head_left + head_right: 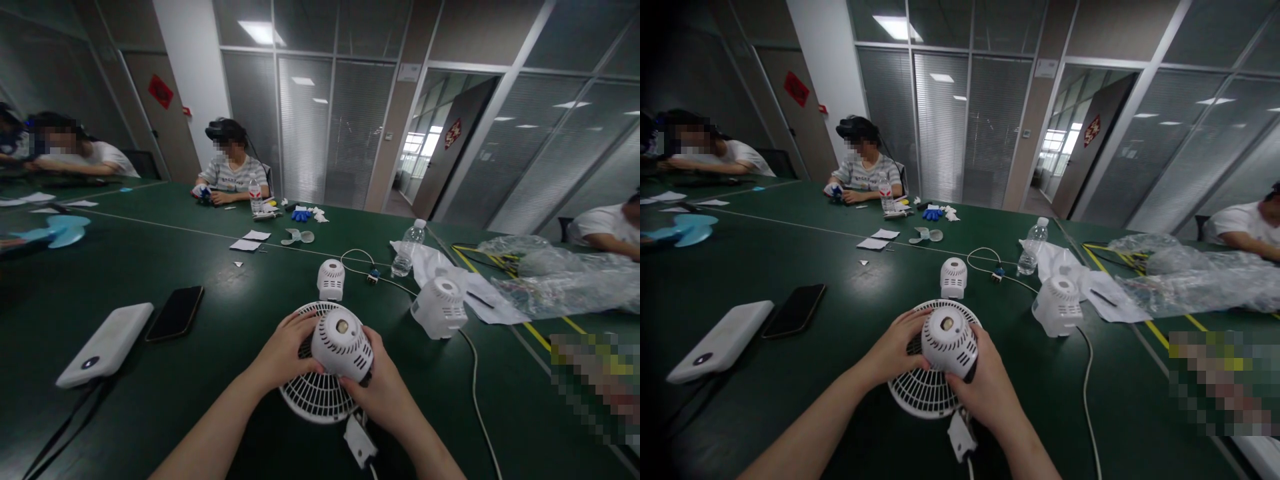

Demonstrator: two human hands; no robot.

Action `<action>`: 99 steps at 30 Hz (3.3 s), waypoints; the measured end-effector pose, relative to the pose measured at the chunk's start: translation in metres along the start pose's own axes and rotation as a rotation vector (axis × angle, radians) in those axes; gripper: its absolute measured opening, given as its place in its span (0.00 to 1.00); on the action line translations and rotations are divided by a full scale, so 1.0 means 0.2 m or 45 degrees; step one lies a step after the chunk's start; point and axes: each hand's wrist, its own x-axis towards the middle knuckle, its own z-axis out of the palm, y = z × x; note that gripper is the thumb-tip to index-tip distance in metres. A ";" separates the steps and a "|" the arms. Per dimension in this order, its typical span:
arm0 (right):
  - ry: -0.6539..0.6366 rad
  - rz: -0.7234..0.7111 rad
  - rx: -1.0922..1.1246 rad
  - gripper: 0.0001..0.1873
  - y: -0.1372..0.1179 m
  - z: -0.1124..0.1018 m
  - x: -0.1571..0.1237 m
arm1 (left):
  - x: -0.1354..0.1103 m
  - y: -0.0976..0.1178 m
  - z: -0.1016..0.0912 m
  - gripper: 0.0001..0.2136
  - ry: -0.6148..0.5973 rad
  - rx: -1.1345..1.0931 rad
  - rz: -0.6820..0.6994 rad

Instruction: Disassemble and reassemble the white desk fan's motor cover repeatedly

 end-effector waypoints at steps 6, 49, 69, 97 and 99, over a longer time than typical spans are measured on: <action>-0.024 0.016 -0.065 0.44 0.01 -0.03 0.01 | 0.00 -0.01 0.02 0.40 0.025 0.041 -0.003; -0.062 0.077 0.051 0.46 -0.01 -0.03 0.00 | 0.01 -0.03 0.04 0.41 0.018 0.125 -0.003; 0.001 0.029 -0.046 0.49 0.03 0.00 -0.02 | -0.03 -0.10 0.08 0.43 0.162 0.007 0.056; 0.693 0.949 -0.478 0.52 0.22 -0.55 -0.62 | -0.09 -0.25 0.08 0.14 0.291 -0.125 -0.570; 0.742 1.024 -0.478 0.54 0.24 -0.59 -0.63 | -0.08 -0.25 0.08 0.14 0.286 -0.106 -0.563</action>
